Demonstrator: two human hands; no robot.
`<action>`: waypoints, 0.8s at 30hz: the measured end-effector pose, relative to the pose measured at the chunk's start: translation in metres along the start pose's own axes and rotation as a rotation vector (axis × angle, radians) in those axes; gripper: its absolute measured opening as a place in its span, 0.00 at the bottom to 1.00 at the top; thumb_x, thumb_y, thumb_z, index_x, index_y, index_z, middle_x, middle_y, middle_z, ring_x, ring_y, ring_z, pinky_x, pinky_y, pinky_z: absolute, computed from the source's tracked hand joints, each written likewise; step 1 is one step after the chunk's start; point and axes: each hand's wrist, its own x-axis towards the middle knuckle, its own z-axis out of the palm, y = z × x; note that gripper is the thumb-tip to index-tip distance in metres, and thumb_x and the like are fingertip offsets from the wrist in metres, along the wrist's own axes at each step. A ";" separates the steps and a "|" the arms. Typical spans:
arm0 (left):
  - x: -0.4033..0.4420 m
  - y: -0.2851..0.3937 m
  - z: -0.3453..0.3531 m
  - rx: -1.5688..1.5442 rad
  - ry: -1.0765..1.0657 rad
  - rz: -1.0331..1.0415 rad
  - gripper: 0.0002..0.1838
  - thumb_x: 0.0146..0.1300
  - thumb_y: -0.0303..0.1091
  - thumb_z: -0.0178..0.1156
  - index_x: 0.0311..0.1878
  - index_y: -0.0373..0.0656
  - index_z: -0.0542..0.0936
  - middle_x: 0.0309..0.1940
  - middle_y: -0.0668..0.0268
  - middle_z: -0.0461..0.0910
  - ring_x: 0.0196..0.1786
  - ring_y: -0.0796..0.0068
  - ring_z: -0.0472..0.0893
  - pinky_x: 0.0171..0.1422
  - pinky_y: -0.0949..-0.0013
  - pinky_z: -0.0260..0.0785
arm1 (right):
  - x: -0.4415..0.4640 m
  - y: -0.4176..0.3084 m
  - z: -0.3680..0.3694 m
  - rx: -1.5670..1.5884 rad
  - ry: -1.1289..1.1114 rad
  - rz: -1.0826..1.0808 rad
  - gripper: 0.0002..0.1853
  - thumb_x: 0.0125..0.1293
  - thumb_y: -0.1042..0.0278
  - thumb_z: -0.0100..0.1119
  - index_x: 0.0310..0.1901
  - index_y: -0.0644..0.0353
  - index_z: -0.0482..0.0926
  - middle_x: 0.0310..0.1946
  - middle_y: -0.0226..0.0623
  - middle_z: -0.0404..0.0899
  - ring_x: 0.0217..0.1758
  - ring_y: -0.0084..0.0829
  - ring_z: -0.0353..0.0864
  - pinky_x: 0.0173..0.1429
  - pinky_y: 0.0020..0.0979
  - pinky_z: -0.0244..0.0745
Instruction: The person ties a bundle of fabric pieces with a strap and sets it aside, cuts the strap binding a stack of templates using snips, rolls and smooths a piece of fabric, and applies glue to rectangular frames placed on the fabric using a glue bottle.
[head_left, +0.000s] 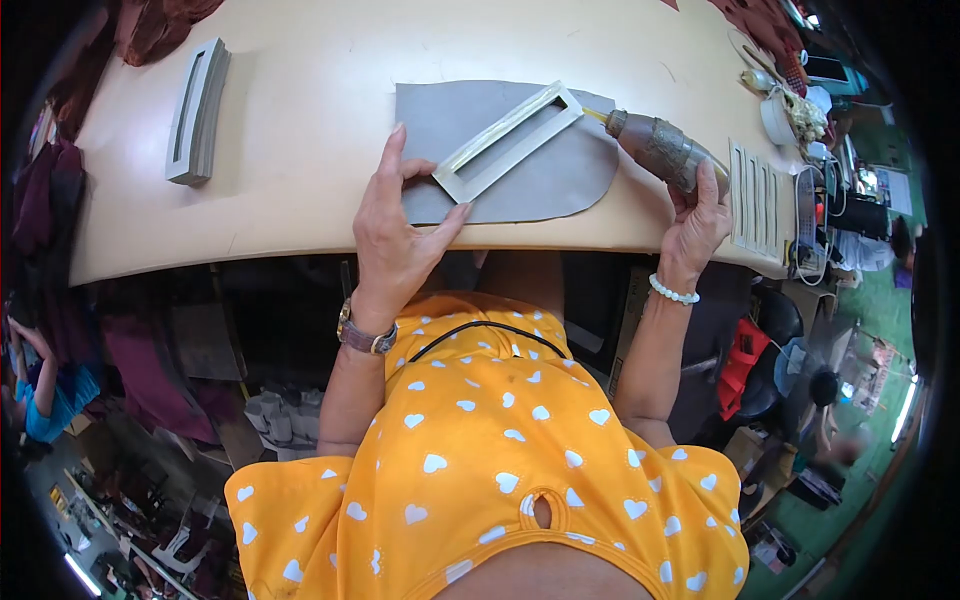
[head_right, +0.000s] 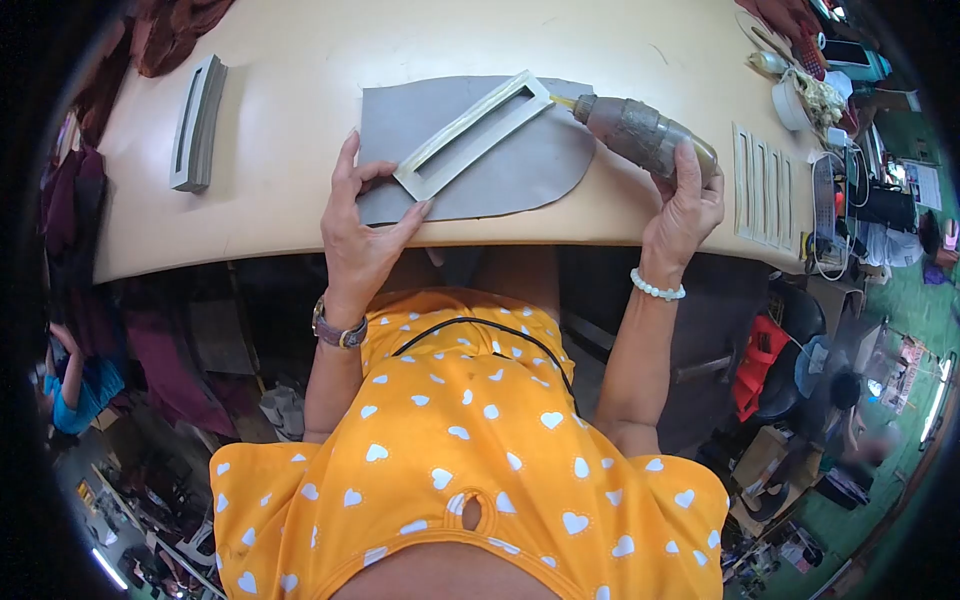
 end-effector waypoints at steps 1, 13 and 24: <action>0.000 0.000 0.000 0.000 -0.001 0.000 0.47 0.40 0.27 0.71 0.66 0.38 0.58 0.37 0.60 0.78 0.40 0.64 0.78 0.47 0.65 0.70 | 0.001 0.001 0.001 -0.003 0.004 0.002 0.13 0.57 0.65 0.66 0.41 0.58 0.75 0.35 0.32 0.78 0.36 0.23 0.79 0.36 0.24 0.78; 0.001 0.002 0.000 -0.002 -0.010 -0.009 0.46 0.40 0.25 0.71 0.65 0.38 0.59 0.36 0.60 0.78 0.40 0.64 0.78 0.48 0.66 0.70 | -0.001 0.013 -0.003 0.015 -0.081 -0.043 0.13 0.56 0.72 0.66 0.42 0.64 0.75 0.36 0.31 0.77 0.39 0.20 0.75 0.49 0.22 0.70; 0.001 0.002 -0.005 -0.058 -0.060 -0.059 0.39 0.50 0.22 0.62 0.66 0.38 0.58 0.41 0.61 0.79 0.42 0.72 0.78 0.52 0.70 0.69 | -0.061 0.000 0.015 -0.007 -0.185 0.008 0.17 0.55 0.74 0.66 0.45 0.66 0.73 0.37 0.33 0.77 0.39 0.20 0.76 0.46 0.23 0.74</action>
